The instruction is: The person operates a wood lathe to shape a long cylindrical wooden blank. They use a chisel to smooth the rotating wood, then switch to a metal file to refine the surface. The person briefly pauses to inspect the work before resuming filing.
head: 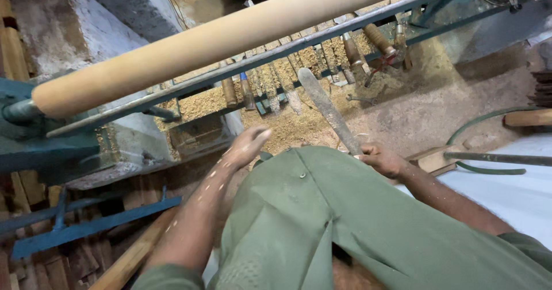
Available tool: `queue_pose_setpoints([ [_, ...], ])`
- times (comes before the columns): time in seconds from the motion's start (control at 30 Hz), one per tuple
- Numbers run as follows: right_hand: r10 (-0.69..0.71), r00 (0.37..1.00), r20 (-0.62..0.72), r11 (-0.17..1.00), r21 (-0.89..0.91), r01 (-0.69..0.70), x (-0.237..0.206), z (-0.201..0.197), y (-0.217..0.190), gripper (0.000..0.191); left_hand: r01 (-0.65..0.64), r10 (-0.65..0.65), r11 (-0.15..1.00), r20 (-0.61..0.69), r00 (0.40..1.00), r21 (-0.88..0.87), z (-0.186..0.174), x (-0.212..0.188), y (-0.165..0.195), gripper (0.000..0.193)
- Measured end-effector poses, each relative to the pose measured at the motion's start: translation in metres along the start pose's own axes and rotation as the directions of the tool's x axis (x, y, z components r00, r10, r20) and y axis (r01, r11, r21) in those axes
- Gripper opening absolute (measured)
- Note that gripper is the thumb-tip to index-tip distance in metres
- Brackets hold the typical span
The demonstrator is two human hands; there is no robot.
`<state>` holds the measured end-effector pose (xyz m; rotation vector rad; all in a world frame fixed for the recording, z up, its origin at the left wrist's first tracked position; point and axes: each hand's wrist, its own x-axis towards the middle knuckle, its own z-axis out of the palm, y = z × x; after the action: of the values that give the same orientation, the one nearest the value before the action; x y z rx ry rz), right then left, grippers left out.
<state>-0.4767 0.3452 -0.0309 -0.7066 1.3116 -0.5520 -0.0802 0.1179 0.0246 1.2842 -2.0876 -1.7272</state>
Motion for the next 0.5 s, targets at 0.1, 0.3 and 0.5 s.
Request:
queue_pose_setpoints([
  [0.1, -0.134, 0.991, -0.012, 0.986, -0.105, 0.132, 0.011, -0.001, 0.004, 0.030, -0.068, 0.070, 0.997, 0.060, 0.996, -0.024, 0.008, 0.033, 0.052, 0.068],
  [0.3, -0.113, 0.994, -0.002, 0.988, -0.101, 0.113, 0.017, 0.010, -0.016, 0.014, -0.127, 0.168, 0.756, 0.003, 0.986, -0.643, 0.021, 0.061, 0.093, 0.058],
  [0.5, -0.164, 0.985, 0.057, 0.957, -0.235, 0.172, 0.013, 0.024, -0.045, 0.015, 0.007, -0.007, 0.607, 0.004, 1.000, -0.795, 0.017, 0.065, 0.086, 0.064],
])
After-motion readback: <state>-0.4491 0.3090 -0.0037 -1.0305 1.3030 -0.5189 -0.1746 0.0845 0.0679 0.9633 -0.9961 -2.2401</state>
